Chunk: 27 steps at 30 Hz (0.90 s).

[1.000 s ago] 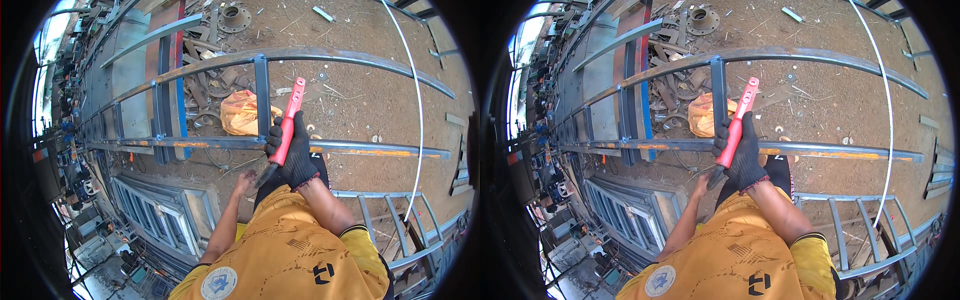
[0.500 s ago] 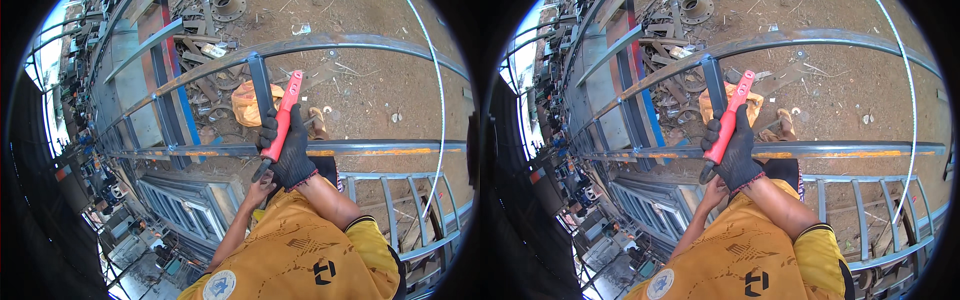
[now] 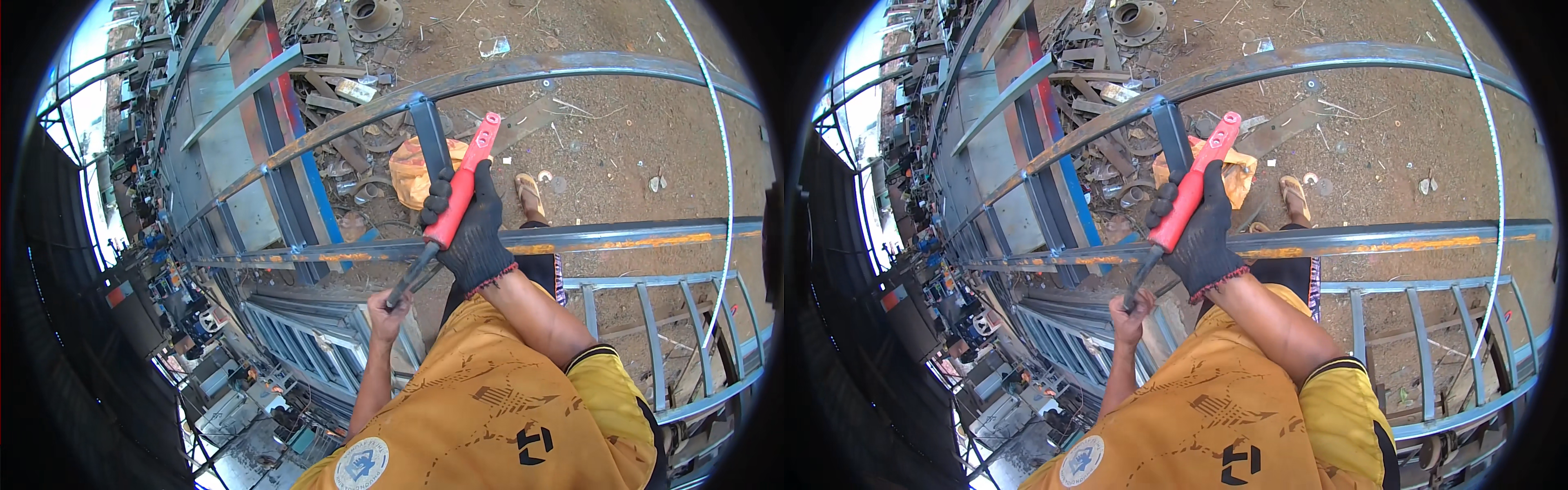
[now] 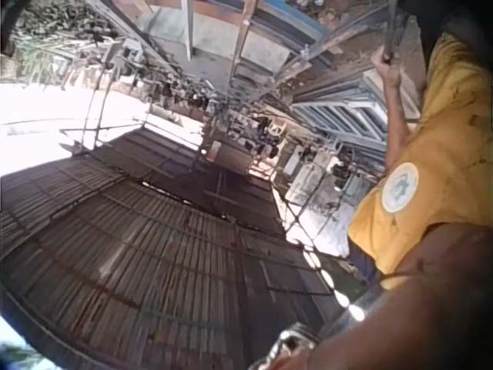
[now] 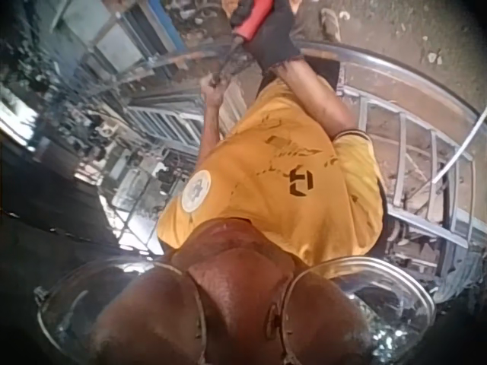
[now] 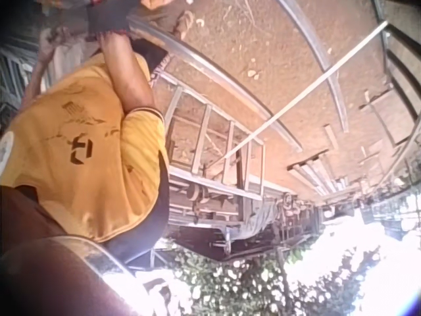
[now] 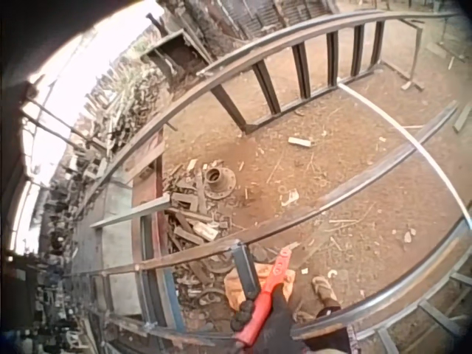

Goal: Welding metal segments together to construct a large frame structure.

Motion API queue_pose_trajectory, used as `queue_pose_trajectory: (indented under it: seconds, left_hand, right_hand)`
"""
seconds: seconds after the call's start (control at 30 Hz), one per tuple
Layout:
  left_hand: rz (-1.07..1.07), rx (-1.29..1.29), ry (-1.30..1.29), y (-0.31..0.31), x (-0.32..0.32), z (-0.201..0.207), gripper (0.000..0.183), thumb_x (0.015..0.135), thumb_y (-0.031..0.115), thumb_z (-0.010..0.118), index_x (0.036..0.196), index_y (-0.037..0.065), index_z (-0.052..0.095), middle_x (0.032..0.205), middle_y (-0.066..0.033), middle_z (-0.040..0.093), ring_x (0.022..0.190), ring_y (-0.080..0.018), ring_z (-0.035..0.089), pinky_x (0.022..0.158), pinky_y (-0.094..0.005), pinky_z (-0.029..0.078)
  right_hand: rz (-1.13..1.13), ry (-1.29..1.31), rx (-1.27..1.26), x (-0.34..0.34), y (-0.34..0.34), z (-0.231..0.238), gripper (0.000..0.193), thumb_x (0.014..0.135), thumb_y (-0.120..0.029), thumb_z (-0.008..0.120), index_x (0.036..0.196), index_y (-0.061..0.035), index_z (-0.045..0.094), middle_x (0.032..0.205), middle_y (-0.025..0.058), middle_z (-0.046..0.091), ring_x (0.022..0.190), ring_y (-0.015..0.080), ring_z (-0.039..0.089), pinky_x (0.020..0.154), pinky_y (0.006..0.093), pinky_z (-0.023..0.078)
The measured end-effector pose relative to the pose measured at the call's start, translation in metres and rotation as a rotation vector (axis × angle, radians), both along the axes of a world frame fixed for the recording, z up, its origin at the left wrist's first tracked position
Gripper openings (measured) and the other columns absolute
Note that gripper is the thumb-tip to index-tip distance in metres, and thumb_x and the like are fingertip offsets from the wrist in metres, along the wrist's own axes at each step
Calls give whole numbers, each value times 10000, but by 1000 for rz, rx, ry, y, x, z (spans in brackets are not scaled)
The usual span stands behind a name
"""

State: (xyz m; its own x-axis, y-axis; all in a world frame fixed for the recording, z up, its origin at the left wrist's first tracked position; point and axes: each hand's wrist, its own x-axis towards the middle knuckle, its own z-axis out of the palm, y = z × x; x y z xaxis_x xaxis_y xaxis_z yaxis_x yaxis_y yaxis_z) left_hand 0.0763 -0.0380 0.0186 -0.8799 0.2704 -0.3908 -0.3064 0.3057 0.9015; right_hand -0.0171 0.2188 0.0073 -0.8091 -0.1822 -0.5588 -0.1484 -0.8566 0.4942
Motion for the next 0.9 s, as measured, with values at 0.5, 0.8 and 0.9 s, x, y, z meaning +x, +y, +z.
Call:
queue_pose_trajectory:
  seconds: [0.5, 0.8, 0.9]
  left_hand:
    - [7, -101, 125, -16, -24, 35, 537, 892, 451, 716, 680, -1, 517, 618, -37, 509, 574, -145, 492, 542, -291, 387]
    - [53, -87, 107, -18, -20, 37, 547, 893, 455, 716, 671, 0, 508, 616, -41, 505, 573, -151, 491, 537, -305, 390]
    - [61, -89, 113, -16, -18, 37, 551, 894, 460, 714, 668, 0, 510, 613, -42, 503, 571, -152, 490, 534, -307, 388]
  right_hand:
    - [66, -74, 120, -27, -24, -4, 519, 944, -640, 506, 914, -123, 536, 691, 40, 579, 545, 194, 572, 502, 365, 476]
    - [115, -107, 151, -32, -28, -6, 550, 923, -668, 518, 900, -119, 535, 673, 40, 575, 532, 193, 569, 495, 361, 462]
    - [123, -93, 190, -33, -29, -8, 551, 919, -671, 523, 892, -121, 537, 672, 35, 574, 529, 191, 568, 495, 357, 460]
